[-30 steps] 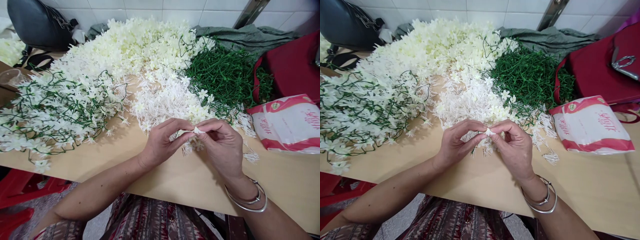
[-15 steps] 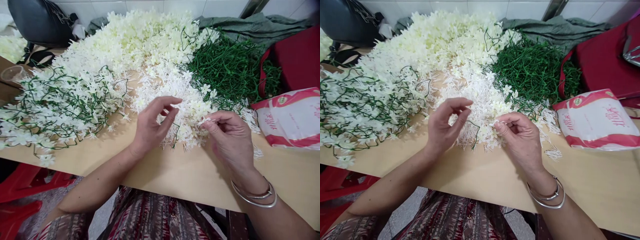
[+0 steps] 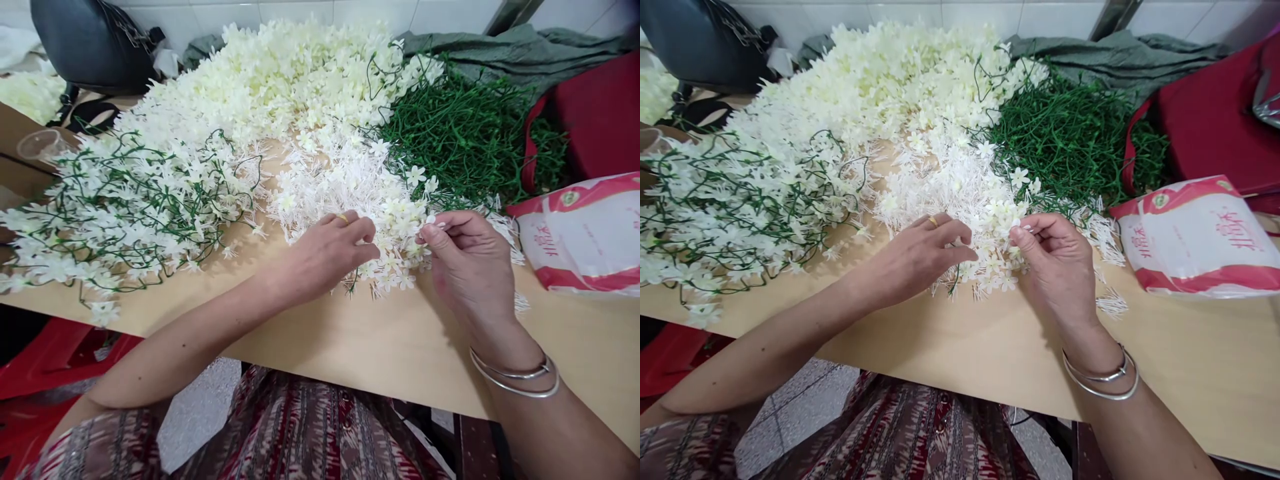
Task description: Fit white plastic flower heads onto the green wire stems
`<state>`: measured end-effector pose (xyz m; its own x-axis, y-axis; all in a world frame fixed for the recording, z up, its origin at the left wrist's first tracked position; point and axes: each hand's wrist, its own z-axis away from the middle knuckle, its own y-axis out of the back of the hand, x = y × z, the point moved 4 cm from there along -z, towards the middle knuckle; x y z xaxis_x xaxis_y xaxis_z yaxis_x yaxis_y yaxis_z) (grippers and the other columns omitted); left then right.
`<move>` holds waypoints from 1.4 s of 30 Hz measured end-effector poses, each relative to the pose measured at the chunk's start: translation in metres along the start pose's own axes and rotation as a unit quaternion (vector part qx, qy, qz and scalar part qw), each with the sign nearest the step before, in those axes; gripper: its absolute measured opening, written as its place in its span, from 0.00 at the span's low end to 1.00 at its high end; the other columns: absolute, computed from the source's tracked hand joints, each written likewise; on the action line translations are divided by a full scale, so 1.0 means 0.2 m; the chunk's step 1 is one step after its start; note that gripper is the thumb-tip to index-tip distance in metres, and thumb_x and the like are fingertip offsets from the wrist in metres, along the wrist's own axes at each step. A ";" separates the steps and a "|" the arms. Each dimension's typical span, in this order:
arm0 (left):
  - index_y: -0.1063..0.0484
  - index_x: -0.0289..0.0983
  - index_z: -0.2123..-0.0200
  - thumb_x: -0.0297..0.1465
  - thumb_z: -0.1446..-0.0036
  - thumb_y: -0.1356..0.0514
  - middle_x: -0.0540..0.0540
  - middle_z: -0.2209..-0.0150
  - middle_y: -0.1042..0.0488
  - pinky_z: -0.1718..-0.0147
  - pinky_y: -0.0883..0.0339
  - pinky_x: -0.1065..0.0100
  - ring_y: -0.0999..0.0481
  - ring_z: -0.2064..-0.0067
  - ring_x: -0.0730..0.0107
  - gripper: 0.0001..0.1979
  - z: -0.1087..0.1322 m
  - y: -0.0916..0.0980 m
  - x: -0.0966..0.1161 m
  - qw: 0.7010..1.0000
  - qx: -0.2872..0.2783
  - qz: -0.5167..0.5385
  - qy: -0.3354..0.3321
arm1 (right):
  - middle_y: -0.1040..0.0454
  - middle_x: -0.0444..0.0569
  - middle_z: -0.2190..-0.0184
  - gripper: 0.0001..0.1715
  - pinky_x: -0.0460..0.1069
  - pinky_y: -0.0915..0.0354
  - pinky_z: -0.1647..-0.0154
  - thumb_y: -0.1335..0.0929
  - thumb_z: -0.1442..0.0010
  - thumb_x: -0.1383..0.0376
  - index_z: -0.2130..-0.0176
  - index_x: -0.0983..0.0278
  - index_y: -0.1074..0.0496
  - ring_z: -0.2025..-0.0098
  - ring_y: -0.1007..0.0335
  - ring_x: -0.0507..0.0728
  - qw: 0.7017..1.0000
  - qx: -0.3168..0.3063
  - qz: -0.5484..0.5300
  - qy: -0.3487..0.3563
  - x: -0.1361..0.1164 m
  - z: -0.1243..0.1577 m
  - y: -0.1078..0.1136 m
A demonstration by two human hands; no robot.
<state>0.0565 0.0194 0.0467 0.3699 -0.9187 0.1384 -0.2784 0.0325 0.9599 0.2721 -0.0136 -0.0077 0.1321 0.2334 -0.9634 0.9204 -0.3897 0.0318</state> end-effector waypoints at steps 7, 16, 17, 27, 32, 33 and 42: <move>0.25 0.40 0.63 0.21 0.32 0.39 0.45 0.53 0.20 0.55 0.35 0.59 0.24 0.51 0.61 0.09 0.00 0.04 0.02 0.992 -0.018 -0.010 -0.124 | 0.24 0.42 0.71 0.12 0.53 0.32 0.68 0.19 0.42 0.52 0.62 0.52 0.19 0.69 0.29 0.56 1.000 -0.023 0.000 -0.008 0.02 0.00 -0.01; 0.27 0.40 0.54 0.31 0.23 0.49 0.46 0.58 0.18 0.52 0.29 0.63 0.19 0.56 0.66 0.10 -0.04 -0.03 -0.06 0.999 0.023 0.014 -0.043 | 0.24 0.43 0.71 0.10 0.53 0.32 0.69 0.20 0.40 0.53 0.61 0.50 0.20 0.70 0.28 0.57 1.000 -0.014 -0.018 0.010 0.01 0.00 -0.02; 0.28 0.39 0.51 0.31 0.22 0.50 0.47 0.59 0.18 0.53 0.29 0.64 0.19 0.58 0.67 0.11 -0.04 -0.04 -0.08 0.999 0.031 0.016 -0.025 | 0.24 0.43 0.71 0.10 0.53 0.32 0.69 0.20 0.40 0.53 0.60 0.50 0.20 0.70 0.27 0.57 1.000 -0.015 -0.017 0.011 0.01 0.00 -0.03; 0.25 0.42 0.48 0.25 0.27 0.48 0.45 0.47 0.20 0.49 0.31 0.62 0.22 0.48 0.62 0.14 -0.04 0.01 -0.07 0.998 -0.025 0.018 -0.052 | 0.24 0.43 0.72 0.11 0.52 0.31 0.69 0.20 0.41 0.53 0.61 0.52 0.20 0.70 0.27 0.57 1.000 -0.014 -0.003 -0.016 0.00 0.01 -0.01; 0.24 0.41 0.59 0.25 0.28 0.43 0.44 0.46 0.21 0.48 0.34 0.57 0.24 0.43 0.57 0.09 -0.01 -0.01 -0.02 0.984 -0.104 -0.067 -0.131 | 0.24 0.43 0.71 0.09 0.53 0.32 0.67 0.20 0.40 0.55 0.61 0.51 0.19 0.69 0.28 0.57 0.999 -0.026 0.006 -0.020 0.01 0.00 0.00; 0.24 0.41 0.59 0.25 0.27 0.44 0.44 0.46 0.20 0.48 0.34 0.57 0.24 0.42 0.57 0.09 -0.01 -0.01 -0.02 0.983 -0.099 -0.073 -0.139 | 0.24 0.43 0.70 0.09 0.53 0.32 0.67 0.20 0.41 0.55 0.60 0.51 0.19 0.69 0.28 0.57 0.999 -0.027 0.005 -0.018 0.01 0.00 -0.01; 0.25 0.37 0.54 0.30 0.23 0.46 0.45 0.55 0.18 0.55 0.23 0.67 0.17 0.55 0.70 0.09 -0.02 0.14 -0.04 0.991 0.134 0.017 -0.017 | 0.24 0.43 0.72 0.10 0.54 0.32 0.66 0.19 0.43 0.55 0.64 0.50 0.19 0.69 0.28 0.57 0.997 -0.015 -0.033 -0.069 -0.06 0.01 -0.04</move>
<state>0.0499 0.0285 0.0727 0.3282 -0.9316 0.1563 -0.5174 -0.0388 0.8549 0.2623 -0.0155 0.0035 0.0208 0.1328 -0.9909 0.9361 -0.3505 -0.0273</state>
